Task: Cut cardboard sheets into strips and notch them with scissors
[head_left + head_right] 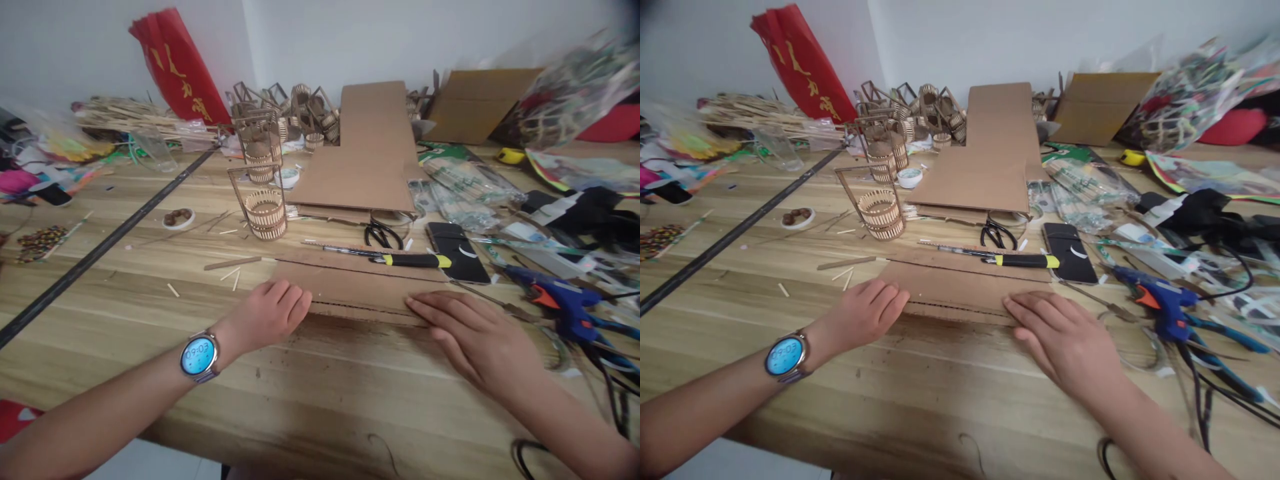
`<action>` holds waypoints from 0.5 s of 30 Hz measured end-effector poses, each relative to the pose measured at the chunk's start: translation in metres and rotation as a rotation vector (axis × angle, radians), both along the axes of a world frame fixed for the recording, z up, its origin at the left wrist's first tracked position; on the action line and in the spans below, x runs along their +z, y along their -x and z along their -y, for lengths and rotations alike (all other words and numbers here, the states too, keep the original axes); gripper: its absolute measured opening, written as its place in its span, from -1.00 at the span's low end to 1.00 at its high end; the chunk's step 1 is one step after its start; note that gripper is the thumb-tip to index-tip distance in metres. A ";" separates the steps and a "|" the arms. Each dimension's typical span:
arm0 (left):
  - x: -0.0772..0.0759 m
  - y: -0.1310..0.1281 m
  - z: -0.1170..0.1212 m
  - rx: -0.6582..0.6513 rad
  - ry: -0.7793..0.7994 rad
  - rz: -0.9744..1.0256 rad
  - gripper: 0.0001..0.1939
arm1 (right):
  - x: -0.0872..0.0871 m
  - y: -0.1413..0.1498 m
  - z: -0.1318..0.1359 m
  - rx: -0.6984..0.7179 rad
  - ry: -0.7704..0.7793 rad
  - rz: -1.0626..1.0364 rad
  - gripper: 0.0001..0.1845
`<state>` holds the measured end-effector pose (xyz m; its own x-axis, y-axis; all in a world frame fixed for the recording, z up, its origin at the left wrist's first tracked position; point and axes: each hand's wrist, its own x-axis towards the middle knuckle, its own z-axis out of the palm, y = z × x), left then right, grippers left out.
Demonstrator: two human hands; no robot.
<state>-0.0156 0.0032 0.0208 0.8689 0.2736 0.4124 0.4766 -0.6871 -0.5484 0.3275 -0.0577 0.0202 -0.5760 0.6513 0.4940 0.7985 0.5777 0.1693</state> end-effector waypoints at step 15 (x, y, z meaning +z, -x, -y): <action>-0.002 -0.001 0.003 0.001 0.014 0.072 -0.82 | 0.007 -0.058 0.031 -0.320 1.062 -0.788 -0.39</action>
